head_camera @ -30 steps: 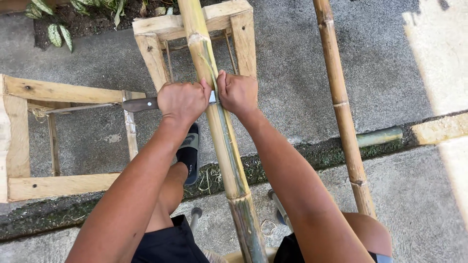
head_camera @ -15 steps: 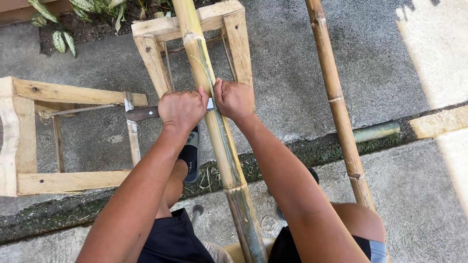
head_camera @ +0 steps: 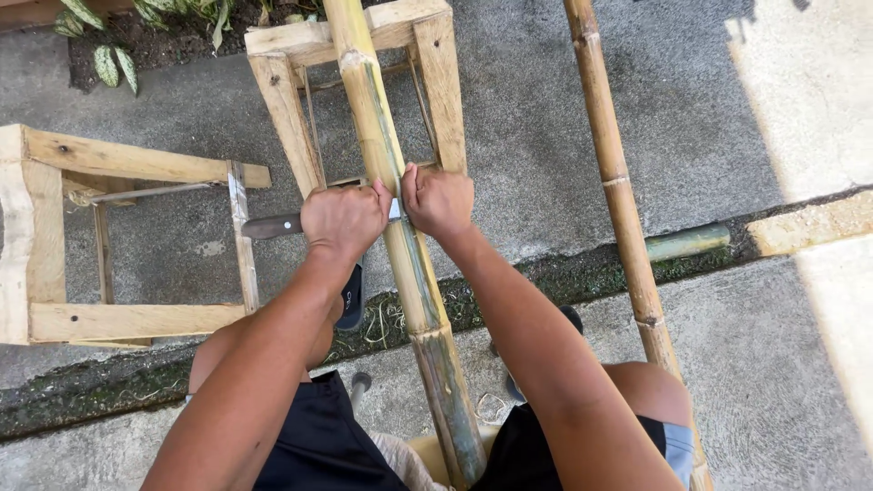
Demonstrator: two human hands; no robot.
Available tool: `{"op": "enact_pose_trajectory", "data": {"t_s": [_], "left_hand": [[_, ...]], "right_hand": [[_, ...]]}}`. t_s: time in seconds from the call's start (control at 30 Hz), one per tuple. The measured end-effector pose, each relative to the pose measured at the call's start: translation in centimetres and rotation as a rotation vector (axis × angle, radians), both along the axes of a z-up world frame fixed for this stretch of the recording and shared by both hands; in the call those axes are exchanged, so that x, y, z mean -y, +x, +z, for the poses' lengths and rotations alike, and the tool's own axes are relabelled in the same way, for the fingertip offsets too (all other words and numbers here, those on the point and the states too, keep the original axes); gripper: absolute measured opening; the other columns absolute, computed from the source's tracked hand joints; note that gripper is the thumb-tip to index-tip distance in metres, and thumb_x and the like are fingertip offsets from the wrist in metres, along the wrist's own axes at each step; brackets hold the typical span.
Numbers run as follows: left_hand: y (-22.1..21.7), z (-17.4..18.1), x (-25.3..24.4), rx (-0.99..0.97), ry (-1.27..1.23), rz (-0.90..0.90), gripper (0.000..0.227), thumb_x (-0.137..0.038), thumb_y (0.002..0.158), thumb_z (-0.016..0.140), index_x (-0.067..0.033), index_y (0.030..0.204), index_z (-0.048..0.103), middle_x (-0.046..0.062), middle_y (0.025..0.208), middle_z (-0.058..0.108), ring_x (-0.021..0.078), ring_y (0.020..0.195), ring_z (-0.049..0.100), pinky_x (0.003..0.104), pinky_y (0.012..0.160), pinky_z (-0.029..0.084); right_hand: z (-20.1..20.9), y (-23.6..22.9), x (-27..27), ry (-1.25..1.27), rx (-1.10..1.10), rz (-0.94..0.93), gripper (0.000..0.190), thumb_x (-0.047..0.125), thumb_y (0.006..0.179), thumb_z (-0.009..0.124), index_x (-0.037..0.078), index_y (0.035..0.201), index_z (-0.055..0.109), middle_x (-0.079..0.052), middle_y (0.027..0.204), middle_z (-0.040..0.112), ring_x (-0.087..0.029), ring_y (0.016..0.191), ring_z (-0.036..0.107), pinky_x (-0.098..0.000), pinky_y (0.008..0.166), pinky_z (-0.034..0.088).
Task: The recorder uses a knife to shave and strip fibers from a bamboo pole while seated in a workshop.
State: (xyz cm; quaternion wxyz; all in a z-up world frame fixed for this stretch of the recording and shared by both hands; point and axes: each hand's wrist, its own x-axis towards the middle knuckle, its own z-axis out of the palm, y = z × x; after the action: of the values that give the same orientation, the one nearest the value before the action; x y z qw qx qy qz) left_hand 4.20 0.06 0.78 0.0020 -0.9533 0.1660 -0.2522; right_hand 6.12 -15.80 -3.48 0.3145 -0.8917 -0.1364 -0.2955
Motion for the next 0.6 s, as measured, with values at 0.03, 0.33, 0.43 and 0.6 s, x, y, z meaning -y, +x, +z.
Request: {"op": "enact_pose_trajectory", "data": {"t_s": [0.03,0.33,0.43,0.6], "left_hand": [[-0.5,0.0,0.1,0.007,-0.003,-0.002,0.055,-0.030,0.098,0.056,-0.0180,0.045,0.065,0.005,0.044,0.060,0.0236,0.036,0.059,0.040,0.044,0.051],[-6.0,-0.1,0.8,-0.062,-0.015,0.005,0.056,-0.030,0.099,0.057,-0.0180,0.045,0.064,0.005,0.045,0.061,0.0238,0.038,0.060,0.040,0.047,0.052],[-7.7,0.0,1.1,-0.047,-0.009,0.028,0.053,-0.030,0.097,0.056,-0.0180,0.046,0.064,0.006,0.045,0.060,0.0226,0.037,0.058,0.040,0.051,0.053],[-9.9,0.0,1.5,-0.132,-0.025,0.035,0.054,-0.029,0.098,0.057,-0.0176,0.046,0.064,0.004,0.046,0.061,0.0220,0.038,0.058,0.038,0.049,0.051]], "right_hand": [[0.0,-0.6,0.2,-0.003,0.007,-0.002,0.049,0.022,0.102,0.058,0.011,0.054,0.057,-0.011,0.051,0.056,-0.034,0.043,0.055,-0.0466,0.045,0.043],[0.2,-6.2,1.0,-0.050,-0.023,-0.029,0.045,0.022,0.100,0.059,0.012,0.057,0.060,-0.012,0.050,0.057,-0.034,0.042,0.056,-0.0469,0.042,0.042],[0.3,-7.8,1.2,-0.054,-0.029,-0.018,0.044,0.021,0.100,0.058,0.012,0.057,0.060,-0.011,0.050,0.057,-0.033,0.042,0.056,-0.0459,0.042,0.042],[0.3,-10.2,1.6,-0.036,-0.038,-0.001,0.045,0.018,0.100,0.058,0.012,0.055,0.058,-0.011,0.049,0.056,-0.031,0.043,0.056,-0.0449,0.042,0.042]]}}
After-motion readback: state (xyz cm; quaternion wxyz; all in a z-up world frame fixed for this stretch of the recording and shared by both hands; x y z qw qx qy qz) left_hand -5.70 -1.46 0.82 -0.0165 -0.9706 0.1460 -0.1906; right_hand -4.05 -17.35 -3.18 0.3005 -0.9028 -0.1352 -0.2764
